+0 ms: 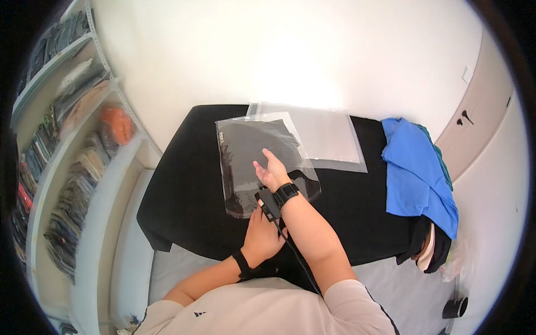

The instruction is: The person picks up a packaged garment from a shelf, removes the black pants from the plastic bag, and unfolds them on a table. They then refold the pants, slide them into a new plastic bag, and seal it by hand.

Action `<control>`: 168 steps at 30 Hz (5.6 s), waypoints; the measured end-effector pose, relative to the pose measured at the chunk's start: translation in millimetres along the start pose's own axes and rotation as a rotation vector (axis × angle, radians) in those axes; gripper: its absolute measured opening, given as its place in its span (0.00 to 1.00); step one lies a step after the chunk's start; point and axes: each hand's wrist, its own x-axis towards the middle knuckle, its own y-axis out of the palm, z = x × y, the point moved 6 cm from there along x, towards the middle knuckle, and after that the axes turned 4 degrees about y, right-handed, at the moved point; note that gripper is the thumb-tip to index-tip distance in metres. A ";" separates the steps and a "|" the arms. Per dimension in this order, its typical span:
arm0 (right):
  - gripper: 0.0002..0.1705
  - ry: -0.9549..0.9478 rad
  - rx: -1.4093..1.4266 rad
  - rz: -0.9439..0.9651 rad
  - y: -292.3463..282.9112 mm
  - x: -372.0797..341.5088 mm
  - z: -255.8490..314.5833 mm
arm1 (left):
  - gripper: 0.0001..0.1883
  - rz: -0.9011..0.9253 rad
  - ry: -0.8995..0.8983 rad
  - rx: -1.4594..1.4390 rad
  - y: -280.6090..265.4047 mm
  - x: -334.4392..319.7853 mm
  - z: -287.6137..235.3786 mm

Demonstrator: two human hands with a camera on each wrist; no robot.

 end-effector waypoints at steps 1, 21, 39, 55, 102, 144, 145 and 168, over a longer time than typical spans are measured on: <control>0.31 0.023 0.074 -0.006 -0.5 15.8 -0.8 | 0.26 -0.009 -0.004 0.007 -1.3 -0.2 0.1; 0.16 0.139 -1.257 0.711 -38.3 -202.3 27.3 | 0.23 0.096 0.062 -0.004 -35.7 -55.5 8.4; 0.29 0.075 -1.084 0.004 -102.8 -90.7 53.4 | 0.31 0.442 -0.981 -0.860 -73.1 -14.1 189.2; 0.11 0.029 -0.276 0.381 -39.6 -139.2 112.9 | 0.09 0.088 -0.727 -1.533 -130.3 67.8 199.2; 0.16 -0.061 -0.689 -0.039 -181.6 -180.8 42.7 | 0.18 0.555 -0.885 -1.169 -29.2 -27.5 117.0; 0.17 -0.800 -0.522 -0.331 -187.1 -220.5 31.6 | 0.21 -0.116 -0.574 -0.906 -39.1 -43.4 113.7; 0.17 -0.801 -0.521 -0.333 -185.9 -219.6 30.9 | 0.21 -0.137 -0.593 -0.859 -39.0 -43.0 113.7; 0.24 -1.279 -1.969 -0.359 -62.7 -211.8 0.8 | 0.22 -0.036 -0.564 -0.398 -54.8 -37.4 122.4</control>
